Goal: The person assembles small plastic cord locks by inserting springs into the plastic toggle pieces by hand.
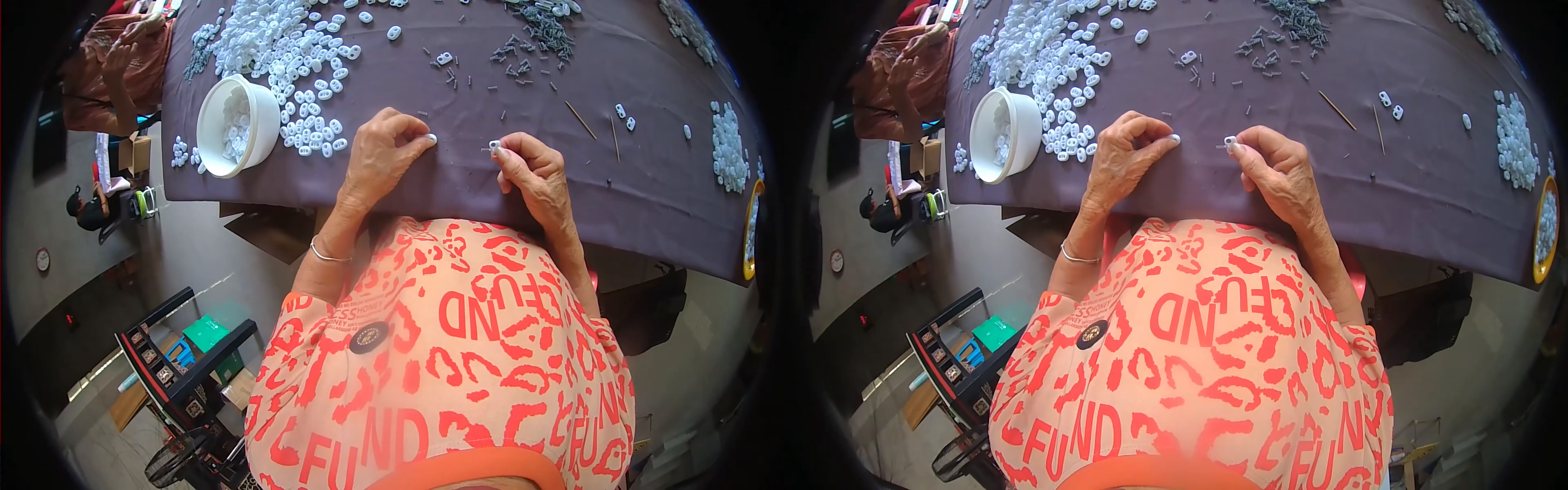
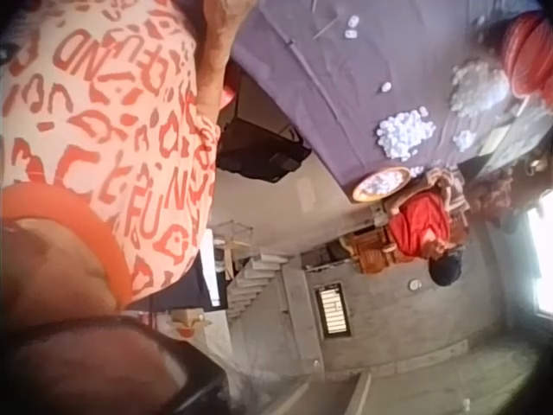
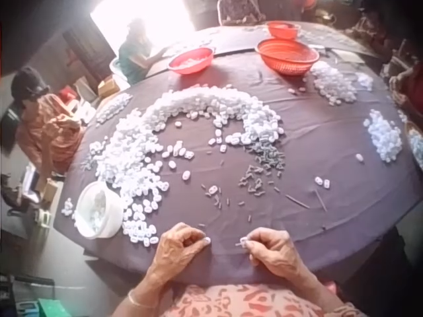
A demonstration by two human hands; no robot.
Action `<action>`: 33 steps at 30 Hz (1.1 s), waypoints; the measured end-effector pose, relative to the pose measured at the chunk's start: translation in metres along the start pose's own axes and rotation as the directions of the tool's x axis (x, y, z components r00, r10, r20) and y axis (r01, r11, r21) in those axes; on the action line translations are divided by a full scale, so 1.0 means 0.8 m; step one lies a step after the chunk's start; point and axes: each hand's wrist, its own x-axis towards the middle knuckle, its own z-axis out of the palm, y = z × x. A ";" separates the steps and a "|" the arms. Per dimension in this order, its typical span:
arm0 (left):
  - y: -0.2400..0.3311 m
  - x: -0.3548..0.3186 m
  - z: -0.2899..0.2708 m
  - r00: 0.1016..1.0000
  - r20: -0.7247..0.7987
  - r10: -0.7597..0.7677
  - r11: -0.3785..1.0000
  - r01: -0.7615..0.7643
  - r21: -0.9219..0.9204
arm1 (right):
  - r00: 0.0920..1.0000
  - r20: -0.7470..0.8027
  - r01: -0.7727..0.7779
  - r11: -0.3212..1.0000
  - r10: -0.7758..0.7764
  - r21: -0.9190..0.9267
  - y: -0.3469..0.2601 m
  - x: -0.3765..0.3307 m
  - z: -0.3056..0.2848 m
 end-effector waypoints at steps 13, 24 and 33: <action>0.009 -0.018 0.005 0.999 -0.039 -0.024 0.997 0.020 -0.080 | 1.000 0.007 0.000 1.000 0.000 -0.011 0.001 0.000 -0.001; 0.010 -0.038 0.010 0.851 0.461 -0.251 -0.028 0.470 -0.882 | 0.998 -0.058 0.029 0.995 -0.023 0.095 -0.034 -0.015 0.028; 0.032 -0.056 -0.003 0.871 0.444 -0.210 0.021 0.458 -0.889 | 0.991 -0.049 0.116 0.982 -0.125 -0.151 -0.059 -0.027 0.061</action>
